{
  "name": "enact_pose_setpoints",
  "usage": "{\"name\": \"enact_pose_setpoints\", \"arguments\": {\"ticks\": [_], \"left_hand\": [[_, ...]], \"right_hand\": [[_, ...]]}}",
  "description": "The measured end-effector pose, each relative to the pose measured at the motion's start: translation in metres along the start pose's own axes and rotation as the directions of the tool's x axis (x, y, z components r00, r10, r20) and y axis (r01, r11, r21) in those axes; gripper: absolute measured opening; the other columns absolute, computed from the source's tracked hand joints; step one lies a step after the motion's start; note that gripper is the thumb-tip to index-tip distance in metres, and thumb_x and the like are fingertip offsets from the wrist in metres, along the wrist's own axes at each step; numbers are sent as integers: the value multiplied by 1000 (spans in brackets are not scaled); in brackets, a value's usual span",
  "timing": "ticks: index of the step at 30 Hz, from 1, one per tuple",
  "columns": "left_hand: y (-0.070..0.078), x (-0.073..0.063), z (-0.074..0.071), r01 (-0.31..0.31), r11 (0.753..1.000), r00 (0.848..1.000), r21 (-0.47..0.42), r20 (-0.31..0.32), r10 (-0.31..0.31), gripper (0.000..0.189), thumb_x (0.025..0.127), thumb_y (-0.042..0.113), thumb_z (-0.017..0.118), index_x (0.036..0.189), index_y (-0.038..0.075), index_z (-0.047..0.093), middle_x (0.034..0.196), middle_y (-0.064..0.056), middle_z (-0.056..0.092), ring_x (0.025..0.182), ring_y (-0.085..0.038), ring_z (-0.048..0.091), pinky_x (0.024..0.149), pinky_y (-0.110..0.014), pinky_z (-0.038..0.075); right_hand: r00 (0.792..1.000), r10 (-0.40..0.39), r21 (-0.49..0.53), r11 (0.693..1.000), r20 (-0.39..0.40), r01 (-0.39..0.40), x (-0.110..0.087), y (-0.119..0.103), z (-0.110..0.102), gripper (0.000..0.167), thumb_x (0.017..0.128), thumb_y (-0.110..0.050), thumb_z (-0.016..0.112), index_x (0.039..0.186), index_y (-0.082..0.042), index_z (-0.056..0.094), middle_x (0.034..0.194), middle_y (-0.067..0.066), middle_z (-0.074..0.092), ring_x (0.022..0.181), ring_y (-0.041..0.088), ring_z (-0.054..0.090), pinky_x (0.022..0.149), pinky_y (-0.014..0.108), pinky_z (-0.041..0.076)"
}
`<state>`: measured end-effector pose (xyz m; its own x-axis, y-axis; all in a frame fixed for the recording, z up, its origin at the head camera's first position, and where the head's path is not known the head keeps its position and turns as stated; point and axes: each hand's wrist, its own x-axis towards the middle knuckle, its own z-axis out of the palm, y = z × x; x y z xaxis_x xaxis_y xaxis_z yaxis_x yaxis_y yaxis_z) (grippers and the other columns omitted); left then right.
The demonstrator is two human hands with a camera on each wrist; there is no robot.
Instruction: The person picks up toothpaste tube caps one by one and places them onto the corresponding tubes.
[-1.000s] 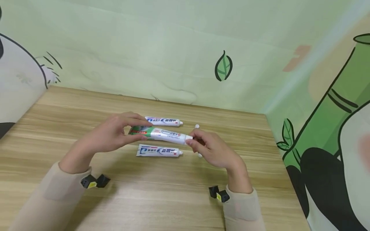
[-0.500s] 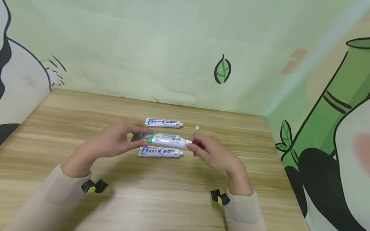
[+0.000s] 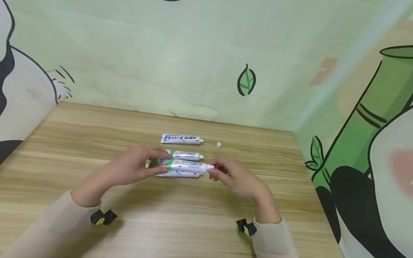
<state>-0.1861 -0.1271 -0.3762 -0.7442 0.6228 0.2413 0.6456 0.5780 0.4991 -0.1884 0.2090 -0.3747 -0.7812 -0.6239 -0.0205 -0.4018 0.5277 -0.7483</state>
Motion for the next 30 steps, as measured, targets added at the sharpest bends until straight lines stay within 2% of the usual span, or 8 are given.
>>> {"name": "enact_pose_setpoints", "arguments": {"ticks": [3,7,11,16,20,24,27,30], "left_hand": [[0,-1,4,8,1000,1000,24,-17,-7,33,91,27,81,122,14,77,118,0,74,93,-12,62,82,-33,54],[0,-3,9,26,999,999,33,-28,-25,33,90,27,83,120,15,77,118,0,74,96,-13,63,84,-34,55],[-1,-4,13,18,999,1000,44,-26,-17,34,89,26,84,121,16,78,117,0,75,90,-12,60,80,-31,52],[-2,-7,18,32,998,1000,48,-2,-32,35,89,27,83,123,19,77,118,2,75,74,-9,51,68,-25,48],[-4,-9,22,60,997,998,54,22,-62,37,90,27,83,124,17,76,126,-4,74,76,-11,54,70,-25,49],[-5,-10,27,87,995,995,49,45,-89,37,90,26,83,124,15,76,132,-12,72,109,-25,71,79,-32,51],[-6,-11,30,100,993,994,56,49,-102,37,89,27,83,122,14,77,133,-14,71,131,-32,63,85,-37,54],[-7,-12,32,101,993,993,67,46,-104,36,88,29,84,120,15,78,130,-10,73,127,-29,66,94,-41,56]], "right_hand": [[1000,9,31,999,2,-9,-1,1,3,20,106,-19,59,122,-10,67,101,8,72,90,26,68,77,30,57],[1000,14,21,1000,-16,-14,-2,3,7,19,104,-20,64,121,-12,68,102,5,72,91,21,66,77,27,57],[1000,-1,-9,1000,-31,1,-1,5,12,19,101,-20,69,119,-13,70,101,2,71,91,16,65,81,29,57],[1000,-14,-22,1000,-15,14,0,6,16,21,99,-23,72,118,-14,71,101,-2,71,92,15,65,87,30,57],[999,-35,-17,999,5,35,3,7,19,21,96,-18,76,116,-14,71,100,-2,71,90,14,65,87,32,58],[999,-30,-24,999,17,30,4,8,21,23,92,-11,78,114,-14,71,99,-2,70,88,12,65,87,34,59],[1000,-18,-33,999,25,19,4,10,23,25,92,-10,79,114,-14,70,100,-3,70,89,11,64,87,36,59],[999,-14,-37,999,29,15,5,11,25,25,91,-10,79,114,-14,70,99,-3,69,88,11,64,87,39,59]]}}
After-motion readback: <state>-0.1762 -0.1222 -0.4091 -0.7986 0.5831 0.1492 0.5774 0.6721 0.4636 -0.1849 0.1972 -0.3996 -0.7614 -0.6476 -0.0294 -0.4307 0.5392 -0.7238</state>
